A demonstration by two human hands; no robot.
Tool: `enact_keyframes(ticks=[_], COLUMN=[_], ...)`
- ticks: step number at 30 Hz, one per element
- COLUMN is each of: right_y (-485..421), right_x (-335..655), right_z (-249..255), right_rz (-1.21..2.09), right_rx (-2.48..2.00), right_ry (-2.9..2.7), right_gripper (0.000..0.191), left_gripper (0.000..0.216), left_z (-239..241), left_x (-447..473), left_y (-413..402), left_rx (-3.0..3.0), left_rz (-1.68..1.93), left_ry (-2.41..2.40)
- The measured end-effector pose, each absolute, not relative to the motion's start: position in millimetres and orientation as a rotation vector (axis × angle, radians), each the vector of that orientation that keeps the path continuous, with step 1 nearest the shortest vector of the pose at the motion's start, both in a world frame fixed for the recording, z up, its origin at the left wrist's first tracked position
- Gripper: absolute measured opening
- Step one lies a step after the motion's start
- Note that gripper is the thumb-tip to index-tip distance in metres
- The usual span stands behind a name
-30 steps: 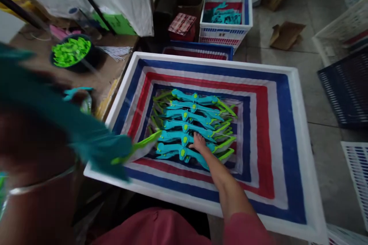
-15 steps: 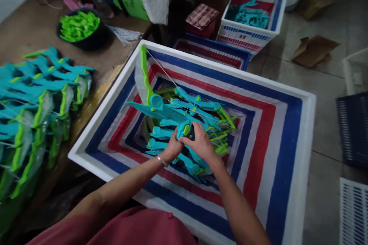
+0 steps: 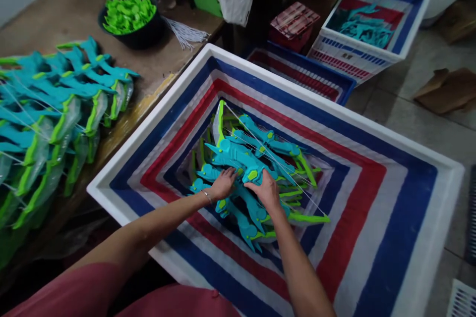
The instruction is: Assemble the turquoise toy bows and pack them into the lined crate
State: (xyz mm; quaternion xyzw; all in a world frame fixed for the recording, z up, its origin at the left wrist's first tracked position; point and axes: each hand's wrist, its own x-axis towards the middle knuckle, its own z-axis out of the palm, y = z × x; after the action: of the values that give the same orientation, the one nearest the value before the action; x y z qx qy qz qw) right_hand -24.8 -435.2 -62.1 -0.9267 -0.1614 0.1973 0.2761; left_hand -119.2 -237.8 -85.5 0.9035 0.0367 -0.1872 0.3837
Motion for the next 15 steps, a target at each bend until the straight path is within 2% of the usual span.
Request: enact_keyframes(ticks=[3,7,9,15], right_y=[-423.8,-405.5,-397.8,-379.4], right_x=[-27.2,-35.7,-39.6,-41.2], right_z=[-93.7,-120.7,-127.0,-132.7], right_rz=[0.705,0.803,0.815,0.801], right_rx=[-2.603,-2.663,-2.699,-2.834], right_ry=[-0.604,-0.682,-0.695,-0.675], right_gripper=[0.074,0.043,0.034,0.029], left_gripper=[0.051,0.045,0.047,0.050], left_z=[-106.2,-123.3,-127.0,-128.1], left_x=[-128.0,-141.5,-145.9,-149.7], left_y=[-226.2,-221.2,-220.1,-217.2], left_rx=[2.419,2.510,2.541,2.586], left_rz=[-0.575,-0.647,-0.661,-0.676], left_ry=[0.025,-0.067,-0.100,-0.154])
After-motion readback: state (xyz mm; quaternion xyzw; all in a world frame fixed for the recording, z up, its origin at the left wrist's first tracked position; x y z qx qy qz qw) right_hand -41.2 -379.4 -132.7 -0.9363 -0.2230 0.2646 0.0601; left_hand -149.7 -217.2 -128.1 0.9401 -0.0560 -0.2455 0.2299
